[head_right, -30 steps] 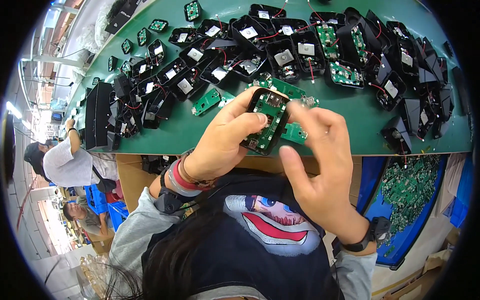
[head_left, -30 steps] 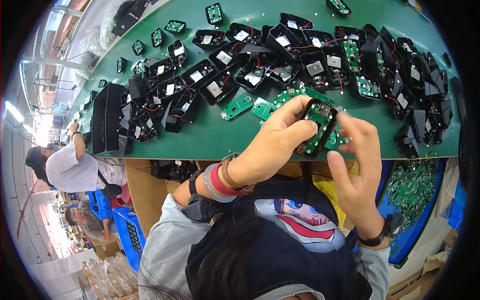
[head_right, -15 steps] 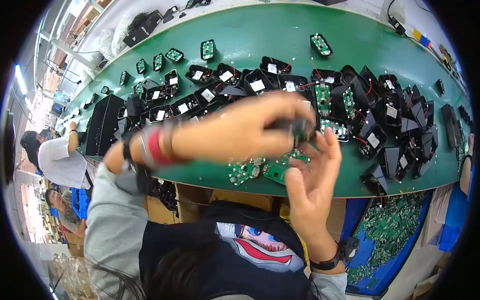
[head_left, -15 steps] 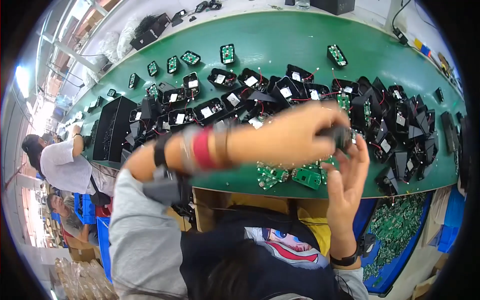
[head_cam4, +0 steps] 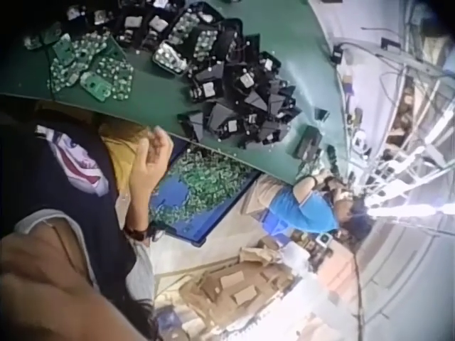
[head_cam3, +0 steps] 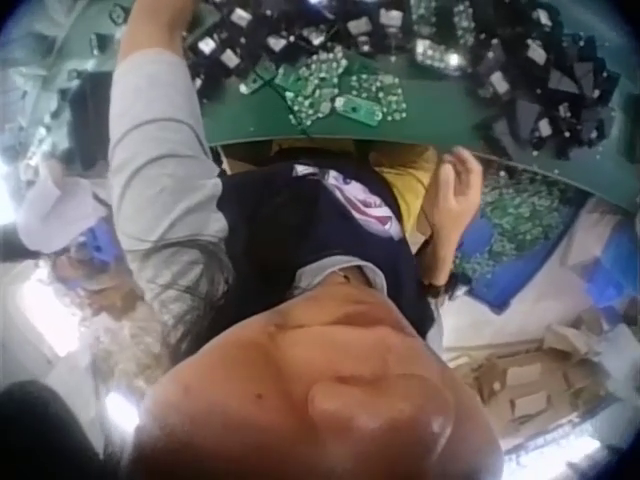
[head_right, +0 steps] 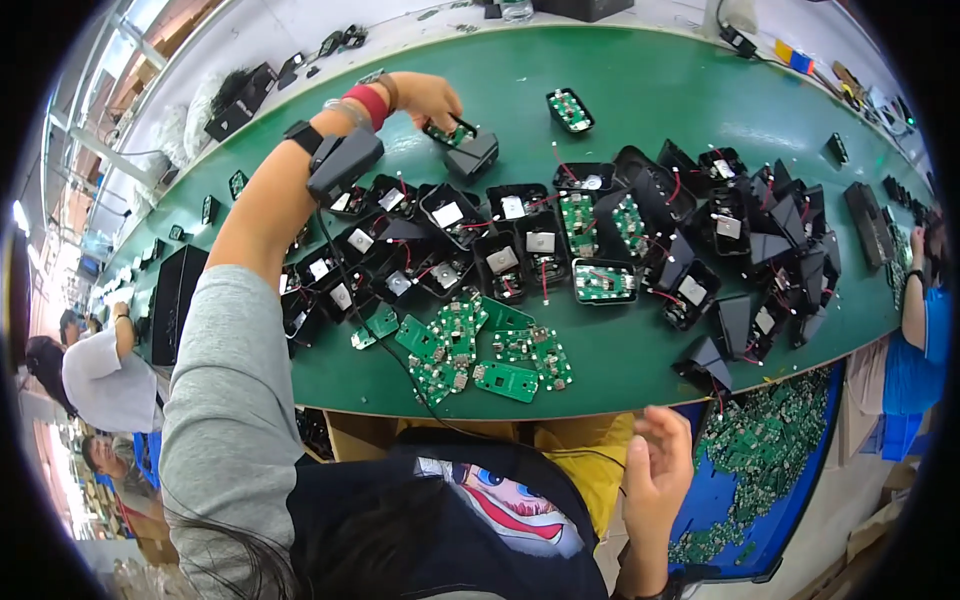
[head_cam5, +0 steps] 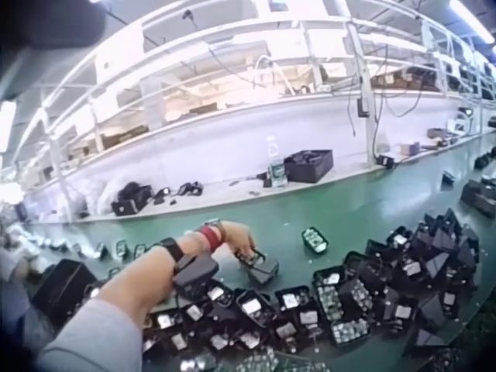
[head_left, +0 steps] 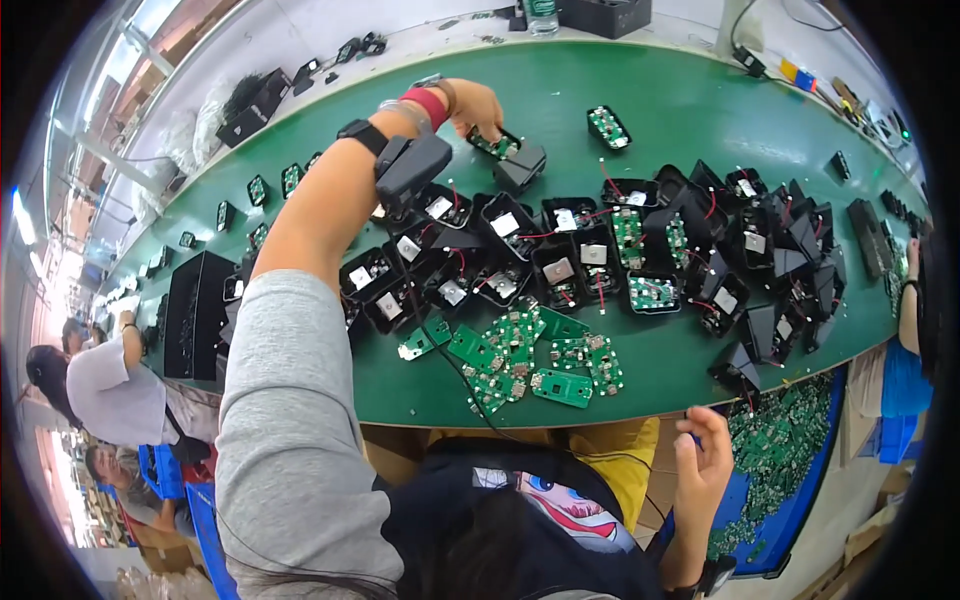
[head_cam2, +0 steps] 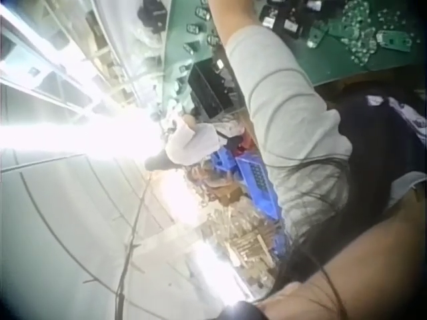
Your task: The person picks up a black plastic housing and a green circuit board, then connects a small wire from the housing to the board. They press the circuit board into the housing and set the assembled unit back onto the green work surface.
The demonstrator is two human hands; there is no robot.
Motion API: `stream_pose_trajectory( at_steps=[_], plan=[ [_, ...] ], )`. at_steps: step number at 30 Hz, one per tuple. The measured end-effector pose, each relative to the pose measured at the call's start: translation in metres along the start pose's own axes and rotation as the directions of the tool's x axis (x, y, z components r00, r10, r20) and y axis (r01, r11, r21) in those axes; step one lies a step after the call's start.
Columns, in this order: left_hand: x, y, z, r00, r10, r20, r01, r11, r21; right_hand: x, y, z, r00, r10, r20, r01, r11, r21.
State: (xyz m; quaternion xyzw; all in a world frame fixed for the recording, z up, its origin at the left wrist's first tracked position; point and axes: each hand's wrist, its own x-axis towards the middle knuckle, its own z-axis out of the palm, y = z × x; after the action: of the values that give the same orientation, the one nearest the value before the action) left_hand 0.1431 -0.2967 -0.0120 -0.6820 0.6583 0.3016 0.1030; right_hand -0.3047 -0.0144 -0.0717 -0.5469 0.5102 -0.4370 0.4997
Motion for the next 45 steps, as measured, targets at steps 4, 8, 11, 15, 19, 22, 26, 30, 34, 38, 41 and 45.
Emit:
stream_pose_trajectory(
  at_steps=[4,8,11,15,19,22,26,30,34,38,41,45],
  plan=[
    [-0.012,0.019,0.005,0.902,0.220,-0.371,-0.133,0.960,0.244,0.004,0.001,0.001,0.998,0.022,0.054,-0.021,0.999,-0.025],
    [-0.048,0.064,0.040,0.832,0.331,-0.445,-0.106,0.882,0.459,0.026,-0.012,0.016,0.990,-0.105,0.097,0.114,0.989,-0.094],
    [-0.070,0.070,0.070,0.836,0.350,-0.424,-0.133,0.877,0.462,0.038,-0.017,0.027,0.959,-0.225,0.172,0.252,0.956,-0.153],
    [-0.083,0.078,0.083,0.785,0.450,-0.425,-0.323,0.883,0.340,0.038,-0.018,0.031,0.959,-0.233,0.160,0.260,0.949,-0.178],
    [-0.090,0.108,0.060,0.753,0.506,-0.420,-0.370,0.854,0.365,0.030,-0.004,0.018,0.974,-0.187,0.126,0.211,0.952,-0.223],
    [-0.040,0.102,0.019,0.382,0.738,-0.557,-0.524,0.669,0.527,0.024,-0.008,0.025,0.974,-0.167,0.154,0.199,0.955,-0.219],
    [0.056,0.104,0.018,0.696,0.655,-0.294,-0.480,0.729,0.488,0.026,-0.016,0.031,0.943,-0.244,0.228,0.298,0.922,-0.246],
    [0.048,0.111,0.027,0.806,0.540,-0.244,-0.334,0.754,0.565,0.018,-0.012,0.020,0.956,-0.246,0.160,0.283,0.916,-0.284],
    [-0.019,0.116,0.028,0.553,0.613,-0.564,-0.492,0.787,0.373,0.003,-0.006,0.016,0.977,-0.156,0.146,0.184,0.960,-0.210],
    [-0.140,0.152,0.085,0.353,0.663,-0.661,-0.653,0.680,0.333,0.026,-0.034,0.042,0.921,-0.383,0.074,0.378,0.923,0.078],
    [-0.205,0.156,0.144,0.448,0.545,-0.708,-0.697,0.709,0.105,0.047,-0.066,0.077,0.832,-0.537,0.140,0.541,0.841,0.011],
    [-0.229,0.144,0.172,0.555,0.313,-0.771,-0.728,0.630,-0.268,0.056,-0.068,0.095,0.746,-0.631,0.212,0.649,0.760,-0.026]
  ],
)
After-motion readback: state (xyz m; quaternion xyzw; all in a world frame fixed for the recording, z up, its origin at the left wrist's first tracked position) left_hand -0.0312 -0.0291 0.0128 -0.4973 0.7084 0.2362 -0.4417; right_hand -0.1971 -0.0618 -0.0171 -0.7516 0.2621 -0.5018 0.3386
